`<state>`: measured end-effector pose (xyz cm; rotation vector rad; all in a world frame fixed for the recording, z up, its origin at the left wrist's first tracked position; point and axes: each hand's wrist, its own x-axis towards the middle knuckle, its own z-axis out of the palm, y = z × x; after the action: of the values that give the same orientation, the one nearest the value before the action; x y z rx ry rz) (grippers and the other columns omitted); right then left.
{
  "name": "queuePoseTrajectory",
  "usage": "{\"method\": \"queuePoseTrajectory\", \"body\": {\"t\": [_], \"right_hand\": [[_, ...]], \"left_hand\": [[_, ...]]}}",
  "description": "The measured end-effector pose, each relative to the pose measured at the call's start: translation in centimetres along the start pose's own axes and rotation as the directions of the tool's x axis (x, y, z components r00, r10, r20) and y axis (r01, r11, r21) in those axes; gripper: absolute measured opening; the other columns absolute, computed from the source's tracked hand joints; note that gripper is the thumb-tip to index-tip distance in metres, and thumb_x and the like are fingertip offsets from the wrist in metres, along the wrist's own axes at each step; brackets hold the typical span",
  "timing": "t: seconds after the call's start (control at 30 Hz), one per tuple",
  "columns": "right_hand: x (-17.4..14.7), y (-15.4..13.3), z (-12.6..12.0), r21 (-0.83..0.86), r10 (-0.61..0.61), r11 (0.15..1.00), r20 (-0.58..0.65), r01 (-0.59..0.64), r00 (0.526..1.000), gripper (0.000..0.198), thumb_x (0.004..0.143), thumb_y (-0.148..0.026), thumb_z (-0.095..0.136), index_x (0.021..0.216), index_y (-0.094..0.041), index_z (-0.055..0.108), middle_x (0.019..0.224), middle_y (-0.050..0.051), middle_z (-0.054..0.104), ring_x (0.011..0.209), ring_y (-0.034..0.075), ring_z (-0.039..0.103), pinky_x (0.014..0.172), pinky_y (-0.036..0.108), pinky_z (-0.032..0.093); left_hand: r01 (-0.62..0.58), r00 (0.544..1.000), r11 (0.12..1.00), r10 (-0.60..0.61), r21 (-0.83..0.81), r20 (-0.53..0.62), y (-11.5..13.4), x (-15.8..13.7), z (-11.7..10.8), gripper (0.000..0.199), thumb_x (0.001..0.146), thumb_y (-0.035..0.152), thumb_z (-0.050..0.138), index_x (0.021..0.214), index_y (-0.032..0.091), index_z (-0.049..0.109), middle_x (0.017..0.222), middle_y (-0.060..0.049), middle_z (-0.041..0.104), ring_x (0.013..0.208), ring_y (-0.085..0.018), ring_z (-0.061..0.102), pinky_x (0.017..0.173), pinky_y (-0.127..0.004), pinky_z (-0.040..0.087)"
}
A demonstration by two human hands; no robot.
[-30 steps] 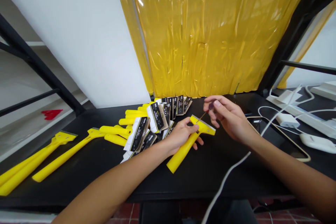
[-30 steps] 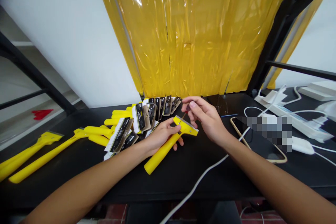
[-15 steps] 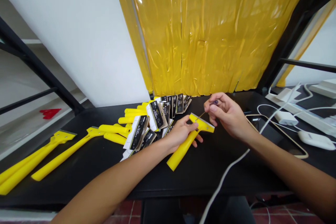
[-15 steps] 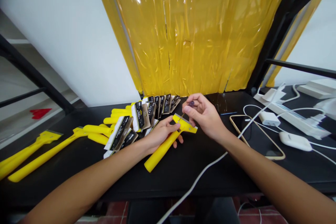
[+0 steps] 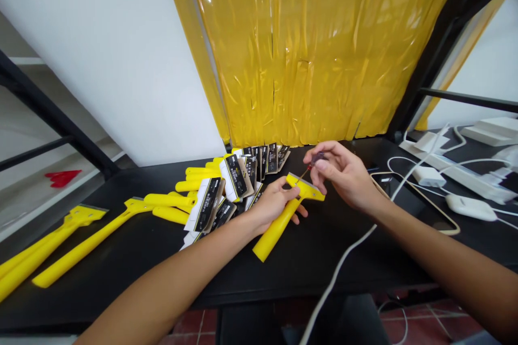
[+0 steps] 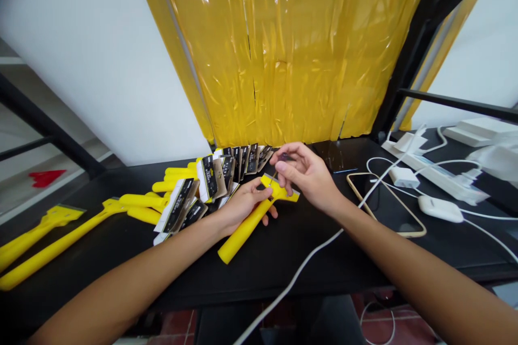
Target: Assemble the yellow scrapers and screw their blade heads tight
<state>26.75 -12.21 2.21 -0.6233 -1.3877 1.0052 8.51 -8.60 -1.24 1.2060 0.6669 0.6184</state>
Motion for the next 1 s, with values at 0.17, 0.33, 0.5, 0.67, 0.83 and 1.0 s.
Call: {"method": "queuePoseTrajectory", "body": {"t": [0.17, 0.33, 0.5, 0.67, 0.83, 1.0], "right_hand": [[-0.16, 0.39, -0.41, -0.111, -0.028, 0.994, -0.063, 0.020, 0.998, 0.019, 0.092, -0.039, 0.069, 0.103, -0.023, 0.071, 0.092, 0.003, 0.067, 0.055, 0.010, 0.057, 0.047, 0.026, 0.050], [-0.05, 0.34, -0.37, -0.078, -0.004, 0.997, -0.067, -0.002, 0.998, 0.025, 0.097, -0.041, 0.062, 0.114, -0.026, 0.071, 0.100, 0.005, 0.067, 0.066, 0.012, 0.059, 0.052, 0.026, 0.053], [0.05, 0.40, -0.34, -0.186, -0.075, 0.981, -0.078, 0.059, 0.994, 0.014, 0.091, -0.036, 0.071, 0.097, -0.024, 0.074, 0.102, 0.003, 0.065, 0.057, 0.008, 0.057, 0.052, 0.026, 0.051], [-0.02, 0.22, -0.22, -0.078, 0.014, 0.997, -0.012, -0.015, 1.000, 0.026, 0.097, -0.040, 0.061, 0.118, -0.026, 0.066, 0.103, 0.004, 0.068, 0.054, 0.008, 0.056, 0.043, 0.024, 0.045], [-0.06, 0.29, 0.03, -0.113, -0.022, 0.993, -0.009, 0.021, 1.000, 0.017, 0.094, -0.037, 0.066, 0.103, -0.023, 0.071, 0.107, 0.004, 0.065, 0.054, 0.007, 0.058, 0.048, 0.024, 0.050], [-0.08, 0.47, -0.13, -0.167, -0.019, 0.986, -0.022, 0.016, 1.000, 0.027, 0.097, -0.036, 0.062, 0.122, -0.028, 0.070, 0.105, 0.003, 0.063, 0.054, 0.006, 0.055, 0.049, 0.025, 0.050]], "left_hand": [[0.006, 1.000, 1.000, -0.006, -0.007, -0.006, -0.12, 0.03, -0.05, 0.026, 0.089, 0.030, 0.066, 0.104, 0.018, 0.048, 0.095, -0.006, 0.063, 0.059, -0.016, 0.069, 0.041, -0.023, 0.051], [-0.003, 1.000, 1.000, 0.003, -0.004, -0.003, -0.12, 0.04, -0.01, 0.027, 0.089, 0.030, 0.066, 0.104, 0.018, 0.048, 0.096, -0.006, 0.063, 0.058, -0.016, 0.069, 0.041, -0.022, 0.050], [0.004, 1.000, 1.000, -0.004, -0.005, 0.004, 0.02, -0.06, 0.07, 0.025, 0.090, 0.030, 0.065, 0.104, 0.018, 0.048, 0.094, -0.005, 0.062, 0.058, -0.015, 0.069, 0.041, -0.022, 0.050], [0.025, 1.000, 1.000, -0.025, -0.003, -0.017, 0.03, -0.07, 0.10, 0.021, 0.092, 0.027, 0.062, 0.102, 0.018, 0.046, 0.095, -0.006, 0.062, 0.059, -0.016, 0.069, 0.041, -0.022, 0.051], [0.040, 0.998, 0.999, -0.040, -0.003, -0.039, -0.02, -0.05, 0.09, 0.016, 0.094, 0.025, 0.058, 0.103, 0.017, 0.047, 0.095, -0.007, 0.062, 0.059, -0.015, 0.069, 0.042, -0.022, 0.051], [0.045, 0.998, 0.999, -0.045, -0.009, -0.047, 0.03, -0.07, 0.06, 0.015, 0.094, 0.024, 0.058, 0.101, 0.017, 0.046, 0.093, -0.005, 0.062, 0.058, -0.015, 0.069, 0.042, -0.022, 0.051]]}}
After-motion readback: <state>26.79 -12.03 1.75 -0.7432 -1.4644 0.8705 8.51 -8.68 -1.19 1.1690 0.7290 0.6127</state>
